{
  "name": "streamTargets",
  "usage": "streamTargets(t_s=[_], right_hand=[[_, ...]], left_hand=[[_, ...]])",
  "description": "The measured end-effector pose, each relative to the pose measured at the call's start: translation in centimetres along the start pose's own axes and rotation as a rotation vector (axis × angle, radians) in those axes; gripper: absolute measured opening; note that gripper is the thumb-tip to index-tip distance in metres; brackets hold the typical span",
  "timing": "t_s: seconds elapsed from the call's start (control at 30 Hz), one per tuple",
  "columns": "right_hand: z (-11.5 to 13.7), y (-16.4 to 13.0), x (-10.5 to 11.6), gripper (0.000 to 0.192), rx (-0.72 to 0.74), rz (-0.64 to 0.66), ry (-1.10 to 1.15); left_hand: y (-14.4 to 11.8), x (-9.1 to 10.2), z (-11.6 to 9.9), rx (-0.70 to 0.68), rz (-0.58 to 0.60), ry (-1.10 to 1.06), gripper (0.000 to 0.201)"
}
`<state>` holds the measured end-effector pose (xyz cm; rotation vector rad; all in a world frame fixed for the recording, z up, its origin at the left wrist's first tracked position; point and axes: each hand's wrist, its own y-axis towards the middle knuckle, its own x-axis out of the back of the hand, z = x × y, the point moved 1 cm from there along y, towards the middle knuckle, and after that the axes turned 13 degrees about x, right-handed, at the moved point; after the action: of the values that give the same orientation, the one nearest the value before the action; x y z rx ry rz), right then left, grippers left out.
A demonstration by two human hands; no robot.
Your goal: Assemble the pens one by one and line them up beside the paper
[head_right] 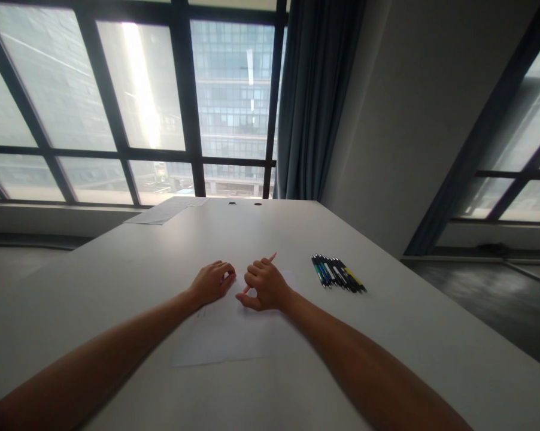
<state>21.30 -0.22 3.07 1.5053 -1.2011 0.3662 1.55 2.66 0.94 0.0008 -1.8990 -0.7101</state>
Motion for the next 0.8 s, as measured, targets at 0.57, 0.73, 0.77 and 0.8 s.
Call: streamTargets(t_s=[0.57,0.73,0.77,0.8], right_hand=[[-0.18,-0.2,-0.08,0.033,-0.016,-0.007,0.01],[-0.45,-0.41,-0.2,0.039,-0.013,-0.02,0.051],[-0.6,-0.42,-0.06,0.039,-0.029,-0.031,0.051],[-0.81,-0.41,0.16,0.04,-0.053,-0.052,0.05]], left_hand=[[-0.05,-0.13,-0.01,-0.006,0.006,0.003,0.013],[-0.04,0.01,-0.12,0.003,0.008,0.009,0.014],[-0.03,0.03,-0.14,0.004,0.008,0.01,0.014],[-0.02,0.03,-0.15,0.004,0.009,0.012,0.014]])
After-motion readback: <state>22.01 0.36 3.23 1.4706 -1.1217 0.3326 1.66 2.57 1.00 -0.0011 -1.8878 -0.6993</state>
